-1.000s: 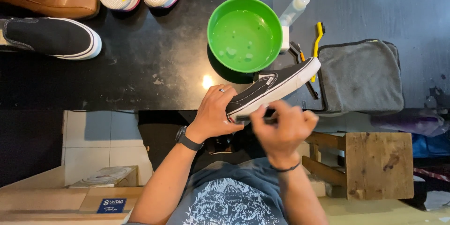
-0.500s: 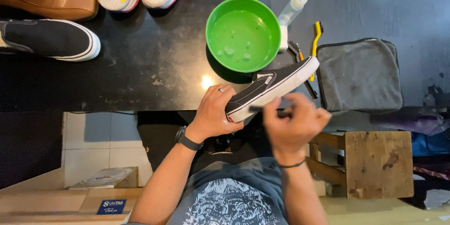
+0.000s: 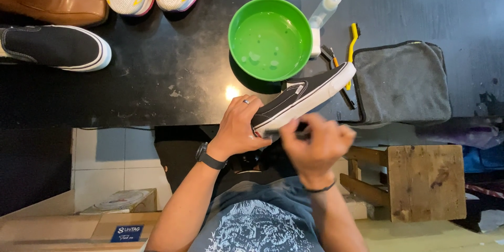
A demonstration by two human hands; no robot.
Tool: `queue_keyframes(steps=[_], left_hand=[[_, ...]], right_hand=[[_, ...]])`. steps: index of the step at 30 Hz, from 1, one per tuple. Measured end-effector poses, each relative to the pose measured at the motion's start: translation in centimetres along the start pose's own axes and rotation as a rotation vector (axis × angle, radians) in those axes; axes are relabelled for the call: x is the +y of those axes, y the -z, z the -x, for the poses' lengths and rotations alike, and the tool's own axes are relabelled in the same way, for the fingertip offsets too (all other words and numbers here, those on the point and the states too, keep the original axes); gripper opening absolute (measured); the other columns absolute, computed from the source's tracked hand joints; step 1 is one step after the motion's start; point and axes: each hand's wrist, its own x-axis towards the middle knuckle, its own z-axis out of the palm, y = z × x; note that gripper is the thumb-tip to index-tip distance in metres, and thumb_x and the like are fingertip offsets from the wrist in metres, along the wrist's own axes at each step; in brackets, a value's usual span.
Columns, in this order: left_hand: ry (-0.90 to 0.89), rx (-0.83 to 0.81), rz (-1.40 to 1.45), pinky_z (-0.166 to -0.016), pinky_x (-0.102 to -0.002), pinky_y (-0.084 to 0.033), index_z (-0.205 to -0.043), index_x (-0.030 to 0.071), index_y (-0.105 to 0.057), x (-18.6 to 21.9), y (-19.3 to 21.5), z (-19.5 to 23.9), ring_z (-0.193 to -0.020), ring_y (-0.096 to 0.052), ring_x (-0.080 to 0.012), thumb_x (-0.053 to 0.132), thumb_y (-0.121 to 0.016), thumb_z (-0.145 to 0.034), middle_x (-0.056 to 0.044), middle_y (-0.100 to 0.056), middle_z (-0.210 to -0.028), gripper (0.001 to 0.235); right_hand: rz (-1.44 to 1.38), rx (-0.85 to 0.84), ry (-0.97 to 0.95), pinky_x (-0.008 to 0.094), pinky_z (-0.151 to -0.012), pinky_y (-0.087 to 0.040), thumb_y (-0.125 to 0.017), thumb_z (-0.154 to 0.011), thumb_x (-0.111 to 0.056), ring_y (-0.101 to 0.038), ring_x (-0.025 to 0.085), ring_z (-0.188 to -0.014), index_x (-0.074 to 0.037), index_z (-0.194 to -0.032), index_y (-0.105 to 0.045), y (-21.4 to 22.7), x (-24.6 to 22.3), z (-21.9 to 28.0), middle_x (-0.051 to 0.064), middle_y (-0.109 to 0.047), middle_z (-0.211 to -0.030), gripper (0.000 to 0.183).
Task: The person holds a black slip-on shoe and scrubs the white rubber sole with a brush. They dip the brush into a green bowl of water and continue scrubbing the sole. Finally, they wipe the shoe with a gray cloth.
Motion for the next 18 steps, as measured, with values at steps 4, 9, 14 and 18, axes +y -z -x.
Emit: queue_keyframes(steps=[4, 9, 14, 18], left_hand=[[-0.011, 0.002, 0.005, -0.09, -0.042, -0.049, -0.087, 0.007, -0.056, 0.2, 0.1, -0.2, -0.076, -0.062, -0.0306, 0.037, -0.088, -0.055, -0.009, -0.053, -0.072, 0.055], [-0.013, 0.003, -0.023, -0.089, -0.04, -0.049, -0.089, 0.01, -0.056, 0.3, 0.1, -0.3, -0.077, -0.063, -0.0285, 0.053, -0.089, -0.062, -0.006, -0.053, -0.074, 0.06], [-0.026, -0.008, -0.014, -0.091, -0.041, -0.049, -0.092, 0.007, -0.058, -0.4, -0.4, 0.0, -0.078, -0.063, -0.03, 0.049, -0.089, -0.063, -0.009, -0.055, -0.076, 0.06], [-0.009, -0.007, -0.027, -0.091, -0.041, -0.049, -0.091, 0.009, -0.058, -0.1, -0.1, -0.1, -0.077, -0.063, -0.028, 0.051, -0.089, -0.062, -0.006, -0.054, -0.075, 0.06]], right_hand=[[0.037, 0.068, -0.055, 0.032, -0.075, -0.038, -0.078, -0.084, -0.015, -0.045, 0.015, -0.052, -0.012, -0.097, -0.068, 0.2, 1.7, -0.3, -0.007, -0.046, -0.061, 0.016], [-0.009, -0.002, 0.02, 0.036, -0.071, -0.04, -0.078, -0.08, -0.018, -0.05, 0.023, -0.054, -0.015, -0.087, -0.07, -0.1, -0.2, 0.6, 0.0, -0.047, -0.063, 0.011], [0.061, 0.053, -0.037, 0.034, -0.074, -0.039, -0.078, -0.084, -0.017, -0.05, 0.018, -0.055, -0.012, -0.096, -0.07, 0.0, 2.2, -0.5, -0.004, -0.05, -0.067, 0.015], [-0.022, -0.02, -0.029, 0.033, -0.074, -0.04, -0.078, -0.081, -0.019, -0.052, 0.019, -0.053, -0.016, -0.09, -0.07, 0.2, -0.7, 1.0, -0.004, -0.052, -0.063, 0.013]])
